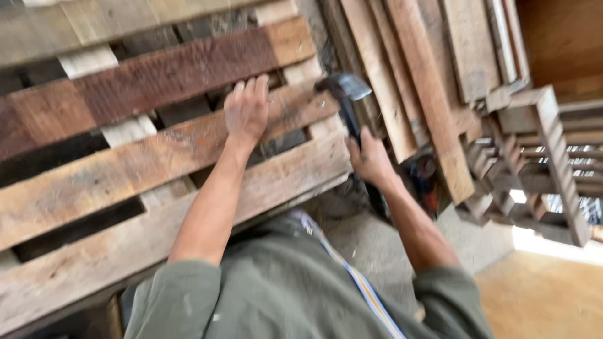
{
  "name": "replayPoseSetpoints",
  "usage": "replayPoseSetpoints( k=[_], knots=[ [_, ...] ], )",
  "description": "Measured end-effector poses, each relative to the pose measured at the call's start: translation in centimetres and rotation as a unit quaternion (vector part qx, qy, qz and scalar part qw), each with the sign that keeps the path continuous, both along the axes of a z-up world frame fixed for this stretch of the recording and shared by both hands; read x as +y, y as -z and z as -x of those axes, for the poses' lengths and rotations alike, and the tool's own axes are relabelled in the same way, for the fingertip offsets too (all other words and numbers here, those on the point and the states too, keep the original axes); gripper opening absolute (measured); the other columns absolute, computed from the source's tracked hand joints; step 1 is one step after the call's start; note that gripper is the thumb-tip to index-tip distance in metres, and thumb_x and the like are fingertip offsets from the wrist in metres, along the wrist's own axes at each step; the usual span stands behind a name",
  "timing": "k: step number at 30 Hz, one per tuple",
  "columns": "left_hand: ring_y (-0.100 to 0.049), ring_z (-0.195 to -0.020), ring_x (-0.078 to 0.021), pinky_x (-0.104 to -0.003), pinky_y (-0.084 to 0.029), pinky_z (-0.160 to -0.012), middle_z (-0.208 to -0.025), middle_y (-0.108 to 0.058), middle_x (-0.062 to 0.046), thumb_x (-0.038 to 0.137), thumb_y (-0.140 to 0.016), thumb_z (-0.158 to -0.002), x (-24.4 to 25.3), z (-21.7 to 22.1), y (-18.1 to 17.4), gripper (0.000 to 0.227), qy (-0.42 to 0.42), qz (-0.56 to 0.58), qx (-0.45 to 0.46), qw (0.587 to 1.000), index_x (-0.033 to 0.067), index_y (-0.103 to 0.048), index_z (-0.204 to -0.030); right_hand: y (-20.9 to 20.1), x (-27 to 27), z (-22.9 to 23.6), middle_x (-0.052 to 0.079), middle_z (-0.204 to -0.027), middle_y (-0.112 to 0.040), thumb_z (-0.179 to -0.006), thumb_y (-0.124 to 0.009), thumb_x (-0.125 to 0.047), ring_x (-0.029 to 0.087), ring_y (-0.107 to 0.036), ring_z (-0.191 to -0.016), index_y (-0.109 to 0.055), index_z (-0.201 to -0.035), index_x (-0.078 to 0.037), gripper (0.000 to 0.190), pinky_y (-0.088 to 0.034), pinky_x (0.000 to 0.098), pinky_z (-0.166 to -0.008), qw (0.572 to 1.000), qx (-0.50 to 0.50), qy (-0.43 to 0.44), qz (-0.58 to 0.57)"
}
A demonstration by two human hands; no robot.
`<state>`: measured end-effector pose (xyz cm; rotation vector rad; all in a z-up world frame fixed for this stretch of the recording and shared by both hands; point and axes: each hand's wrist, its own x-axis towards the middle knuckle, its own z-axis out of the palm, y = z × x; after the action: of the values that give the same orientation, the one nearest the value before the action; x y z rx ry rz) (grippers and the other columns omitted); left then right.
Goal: The person uses a hammer to drive nails into a wooden pallet. They repeatedly pick up nails from a nearby container and hammer them into the slats of the pallet.
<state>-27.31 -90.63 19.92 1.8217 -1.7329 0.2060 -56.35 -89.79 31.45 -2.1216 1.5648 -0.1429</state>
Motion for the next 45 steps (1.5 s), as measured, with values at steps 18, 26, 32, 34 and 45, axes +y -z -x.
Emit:
replayPoseSetpoints(
  k=[18, 26, 32, 34, 45],
  knots=[
    [-0.068, -0.078, -0.0231, -0.037, -0.056, -0.061, -0.084, -0.069, -0.006, 0.016, -0.062, -0.096, -1.0, -1.2, -1.2, 0.016, -0.003, -0.007, 0.046, 0.999, 0.0106, -0.064, -0.111, 0.8, -1.4, -1.5, 0.015, -0.066, -0.066, -0.104, -0.059, -0.031, 0.026, -0.067, -0.060, -0.059, -0.101, -0.003, 0.029, -0.051, 0.0419, -0.056, 0.992, -0.073, 0.094, -0.040],
    [-0.063, -0.068, -0.0208, -0.036, -0.052, -0.056, -0.080, -0.066, -0.007, 0.007, -0.061, -0.105, -1.3, -1.8, 0.2, 0.008, 0.010, -0.081, 0.107, 0.991, 0.0072, -0.064, -0.112, -0.2, 1.6, -3.6, 0.010, -0.068, -0.059, -0.109, -0.048, -0.029, 0.021, -0.058, -0.051, -0.051, -0.113, -0.002, 0.027, -0.045, 0.0375, -0.042, 0.987, -0.127, 0.093, 0.012],
    [-0.064, -0.074, -0.0249, -0.037, -0.052, -0.059, -0.081, -0.064, -0.006, 0.017, -0.066, -0.084, -0.5, -1.8, -0.7, 0.021, 0.000, 0.037, 0.063, 0.997, 0.0085, -0.059, -0.102, -0.1, 0.8, -3.6, 0.010, -0.073, -0.060, -0.113, -0.056, -0.030, 0.016, -0.054, -0.060, -0.058, -0.104, -0.002, 0.029, -0.045, 0.0368, -0.053, 0.986, -0.078, 0.114, -0.092],
    [-0.063, -0.071, -0.0245, -0.037, -0.052, -0.058, -0.079, -0.063, -0.007, 0.018, -0.064, -0.091, -0.3, -2.1, -1.0, 0.015, 0.005, -0.011, 0.097, 0.995, 0.0091, -0.058, -0.102, -2.8, 1.3, -2.6, 0.009, -0.079, -0.062, -0.117, -0.053, -0.028, 0.015, -0.056, -0.067, -0.060, -0.105, -0.006, 0.027, -0.047, 0.0361, -0.056, 0.986, -0.133, 0.083, -0.059],
    [-0.061, -0.071, -0.0260, -0.042, -0.051, -0.059, -0.082, -0.059, -0.010, 0.018, -0.055, -0.107, -0.2, -1.3, -0.2, 0.014, -0.006, 0.017, 0.272, 0.962, 0.0065, -0.049, -0.112, 2.2, -0.7, 0.3, 0.028, -0.070, -0.062, -0.110, -0.058, -0.030, 0.048, -0.063, -0.066, -0.049, -0.104, 0.001, 0.033, -0.048, 0.0527, -0.055, 1.000, 0.022, 0.004, -0.001]
  ],
)
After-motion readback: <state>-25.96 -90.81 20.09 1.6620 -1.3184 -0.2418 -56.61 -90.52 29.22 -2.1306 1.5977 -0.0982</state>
